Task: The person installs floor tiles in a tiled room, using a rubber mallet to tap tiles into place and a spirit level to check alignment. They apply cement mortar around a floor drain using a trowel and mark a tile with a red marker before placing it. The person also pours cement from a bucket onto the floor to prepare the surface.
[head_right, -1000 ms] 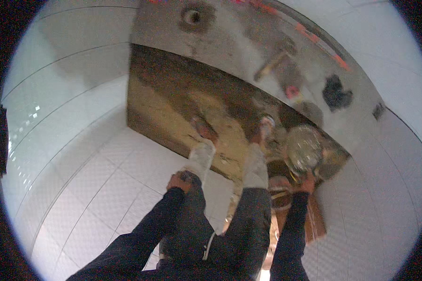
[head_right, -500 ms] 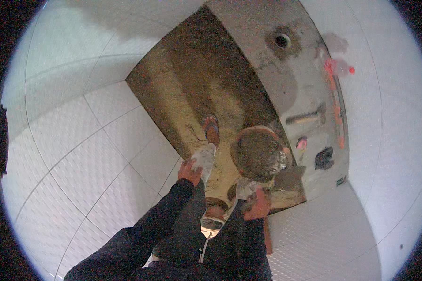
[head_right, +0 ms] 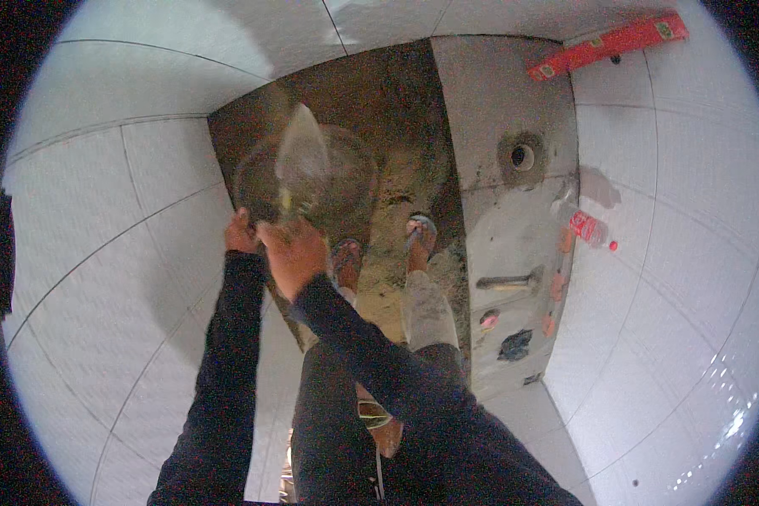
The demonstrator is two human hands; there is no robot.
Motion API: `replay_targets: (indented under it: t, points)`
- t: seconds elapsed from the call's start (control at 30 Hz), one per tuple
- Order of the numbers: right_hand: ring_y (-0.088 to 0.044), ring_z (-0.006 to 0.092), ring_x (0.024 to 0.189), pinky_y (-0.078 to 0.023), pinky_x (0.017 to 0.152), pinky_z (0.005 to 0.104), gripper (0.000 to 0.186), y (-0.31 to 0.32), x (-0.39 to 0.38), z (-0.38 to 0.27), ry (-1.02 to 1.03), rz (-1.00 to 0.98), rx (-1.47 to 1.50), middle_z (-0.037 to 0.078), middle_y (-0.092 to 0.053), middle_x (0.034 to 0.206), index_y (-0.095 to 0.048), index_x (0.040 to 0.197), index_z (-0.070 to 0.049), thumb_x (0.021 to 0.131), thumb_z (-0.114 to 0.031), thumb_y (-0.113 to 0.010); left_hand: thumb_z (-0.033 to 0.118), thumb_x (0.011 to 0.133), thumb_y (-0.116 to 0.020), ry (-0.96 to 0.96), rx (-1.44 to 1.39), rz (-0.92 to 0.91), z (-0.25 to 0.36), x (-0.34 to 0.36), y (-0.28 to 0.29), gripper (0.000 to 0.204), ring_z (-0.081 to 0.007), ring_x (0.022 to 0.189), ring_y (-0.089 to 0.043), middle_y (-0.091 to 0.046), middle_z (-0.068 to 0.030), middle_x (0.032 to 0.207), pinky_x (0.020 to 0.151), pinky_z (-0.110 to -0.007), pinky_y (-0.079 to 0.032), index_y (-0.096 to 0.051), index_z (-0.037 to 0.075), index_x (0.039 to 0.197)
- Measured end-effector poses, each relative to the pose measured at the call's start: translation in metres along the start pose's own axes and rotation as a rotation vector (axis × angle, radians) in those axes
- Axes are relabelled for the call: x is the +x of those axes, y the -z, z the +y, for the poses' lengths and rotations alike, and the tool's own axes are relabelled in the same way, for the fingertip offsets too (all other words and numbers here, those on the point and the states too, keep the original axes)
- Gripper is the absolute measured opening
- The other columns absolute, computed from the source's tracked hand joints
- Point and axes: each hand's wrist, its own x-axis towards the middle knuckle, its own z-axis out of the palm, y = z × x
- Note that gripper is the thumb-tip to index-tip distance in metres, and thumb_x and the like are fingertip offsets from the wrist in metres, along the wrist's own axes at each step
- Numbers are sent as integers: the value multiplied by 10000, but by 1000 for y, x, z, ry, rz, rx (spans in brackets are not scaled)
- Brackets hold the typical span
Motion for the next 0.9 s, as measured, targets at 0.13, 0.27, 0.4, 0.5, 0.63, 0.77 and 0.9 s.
replay_targets:
  t: [0.13,0.27,0.4,0.5,0.63,0.77,0.9]
  points:
    - [-574,459,1081,-448,945,469,718,-15,113,14,-144,-72,29,319,-610,1125,-590,1115,95,751,-513,-707,303,952,-601,302,-898,313,1,54,-8,380,-291,951,-625,-643,-129,1126,767,-463,-542,-603,-4,1178]
    - [-611,436,1032,-464,937,450,714,-27,196,51,-43,-134,-10,325,-622,1096,-593,1100,126,758,-490,-705,296,958,-573,562,-497,357,33,113,0,337,-267,917,-626,-655,-123,1086,721,-441,-517,-631,-9,1091]
    - [-648,411,948,-497,878,438,560,-29,243,81,216,-100,-322,257,-661,1053,-659,1050,40,778,-448,-694,299,964,-527,252,-646,398,73,135,13,349,-301,925,-629,-665,-168,1062,759,-454,-489,-639,-16,1065]
    - [-665,386,856,-513,807,444,439,4,263,119,220,-85,-260,200,-686,959,-692,983,-14,788,-407,-693,358,999,-458,101,-540,280,133,142,0,420,-293,941,-620,-657,-156,1000,825,-411,-479,-625,-3,1131]
    - [-658,311,721,-508,751,457,447,37,280,170,38,146,-173,144,-689,858,-670,952,29,793,-384,-734,268,1019,-464,-32,-646,374,195,152,-24,326,-194,800,-558,-621,-50,886,729,-323,-452,-603,-10,1117]
    - [-645,314,732,-517,766,453,535,44,283,178,34,147,-162,166,-682,874,-644,980,59,785,-426,-761,245,992,-477,-17,-816,277,180,149,-20,295,-234,842,-613,-651,-141,904,793,-368,-474,-617,-10,1041]
    - [-676,375,779,-537,776,457,566,4,245,153,210,384,-454,234,-680,907,-591,1040,60,790,-423,-748,239,958,-533,-136,-1053,300,123,137,-38,262,-162,721,-567,-595,-70,808,679,-323,-457,-611,-11,953]
